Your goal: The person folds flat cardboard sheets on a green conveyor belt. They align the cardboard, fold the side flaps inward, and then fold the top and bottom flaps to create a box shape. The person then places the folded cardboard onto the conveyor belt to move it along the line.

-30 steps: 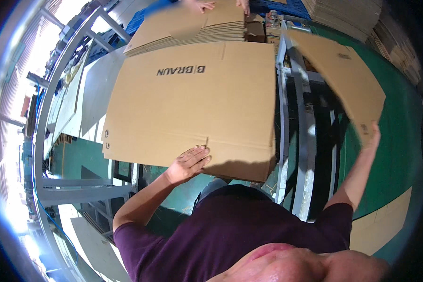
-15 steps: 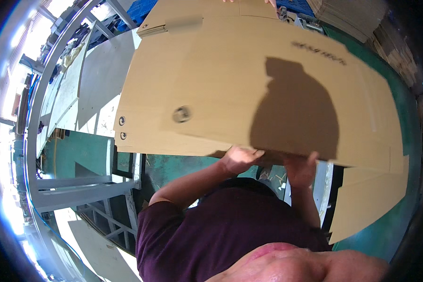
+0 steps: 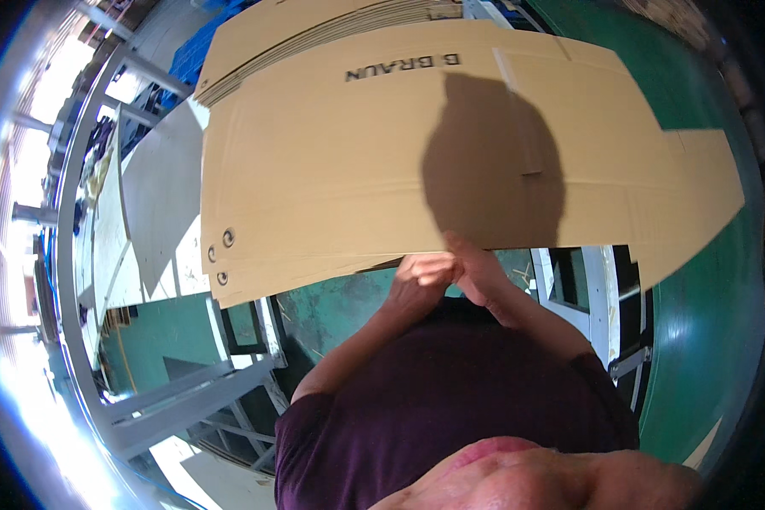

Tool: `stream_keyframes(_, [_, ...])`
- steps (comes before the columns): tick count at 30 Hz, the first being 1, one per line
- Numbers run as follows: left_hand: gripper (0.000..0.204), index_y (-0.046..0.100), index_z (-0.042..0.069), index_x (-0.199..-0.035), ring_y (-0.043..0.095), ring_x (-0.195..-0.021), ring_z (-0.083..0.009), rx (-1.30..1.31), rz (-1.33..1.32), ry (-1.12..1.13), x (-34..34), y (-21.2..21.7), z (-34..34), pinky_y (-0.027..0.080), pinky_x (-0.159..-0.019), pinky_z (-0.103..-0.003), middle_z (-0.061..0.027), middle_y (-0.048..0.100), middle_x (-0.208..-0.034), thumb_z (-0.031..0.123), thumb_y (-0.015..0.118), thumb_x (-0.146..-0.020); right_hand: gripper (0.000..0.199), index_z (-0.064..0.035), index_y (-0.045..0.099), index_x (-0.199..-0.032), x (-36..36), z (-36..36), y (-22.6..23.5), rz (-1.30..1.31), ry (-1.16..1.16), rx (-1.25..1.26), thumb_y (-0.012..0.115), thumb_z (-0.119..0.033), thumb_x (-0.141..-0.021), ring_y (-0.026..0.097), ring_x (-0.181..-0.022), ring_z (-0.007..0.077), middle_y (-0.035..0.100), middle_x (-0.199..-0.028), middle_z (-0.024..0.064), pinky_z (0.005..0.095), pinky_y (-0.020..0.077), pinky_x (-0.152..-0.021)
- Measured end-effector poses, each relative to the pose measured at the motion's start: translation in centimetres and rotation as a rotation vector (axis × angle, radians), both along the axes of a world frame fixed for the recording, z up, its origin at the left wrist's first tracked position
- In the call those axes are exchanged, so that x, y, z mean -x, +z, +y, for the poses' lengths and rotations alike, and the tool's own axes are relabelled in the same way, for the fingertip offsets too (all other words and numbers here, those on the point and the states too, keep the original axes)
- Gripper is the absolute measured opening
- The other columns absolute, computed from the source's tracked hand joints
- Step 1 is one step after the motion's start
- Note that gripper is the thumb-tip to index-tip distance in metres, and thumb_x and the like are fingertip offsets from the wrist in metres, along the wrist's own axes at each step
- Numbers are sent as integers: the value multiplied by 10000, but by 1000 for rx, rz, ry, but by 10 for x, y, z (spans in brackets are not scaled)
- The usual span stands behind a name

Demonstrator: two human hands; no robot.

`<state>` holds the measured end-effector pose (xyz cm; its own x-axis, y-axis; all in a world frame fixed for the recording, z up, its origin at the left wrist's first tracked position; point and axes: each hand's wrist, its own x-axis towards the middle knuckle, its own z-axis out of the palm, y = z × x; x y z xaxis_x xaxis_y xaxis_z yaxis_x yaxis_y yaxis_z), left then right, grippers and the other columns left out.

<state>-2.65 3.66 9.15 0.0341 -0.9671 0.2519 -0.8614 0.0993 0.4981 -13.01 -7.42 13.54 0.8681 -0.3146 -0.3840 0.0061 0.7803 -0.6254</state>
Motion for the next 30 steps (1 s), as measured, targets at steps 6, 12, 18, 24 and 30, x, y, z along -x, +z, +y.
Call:
stream_keyframes(6, [266,664,143,-989,630,-694,-191,8,287,73,8,75,36,515,-627,-322,-18,633,-793,70,672,-733,550,13,503,-1134,16,-21,-23,84,361,-128,472,-490,-914,654,-782,253,641,-938,184,376,542,-703])
stream_keyframes(12, [350,640,85,-1039,506,-1141,-258,144,-159,-141,26,102,-88,423,-951,-401,-77,579,-1144,183,698,-709,538,-10,463,-1236,121,-95,-26,-85,112,273,637,-323,-834,640,-897,237,626,-1036,157,366,528,-788])
stream_keyframes(18, [267,616,78,-862,523,-1133,-254,237,-192,-209,29,75,-109,406,-990,-425,-73,595,-1071,153,725,-629,503,0,426,-1285,258,-188,-27,82,-993,374,612,-197,-861,568,-1076,251,517,-1232,145,388,508,-846])
stream_keyframes(24, [247,627,64,-811,576,-1068,-266,279,-178,-148,13,63,-100,453,-958,-425,-79,621,-979,156,739,-610,377,1,530,-1181,202,-202,50,286,-1178,992,637,-115,-839,570,-1060,225,580,-1147,121,355,490,-883])
stream_keyframes(30, [232,612,55,-777,599,-1021,-256,281,-122,-149,5,61,-95,474,-940,-417,-85,621,-973,149,737,-607,390,17,562,-1120,74,-126,61,19,163,2308,598,-65,-741,502,-1162,342,551,-1200,172,459,353,-1040])
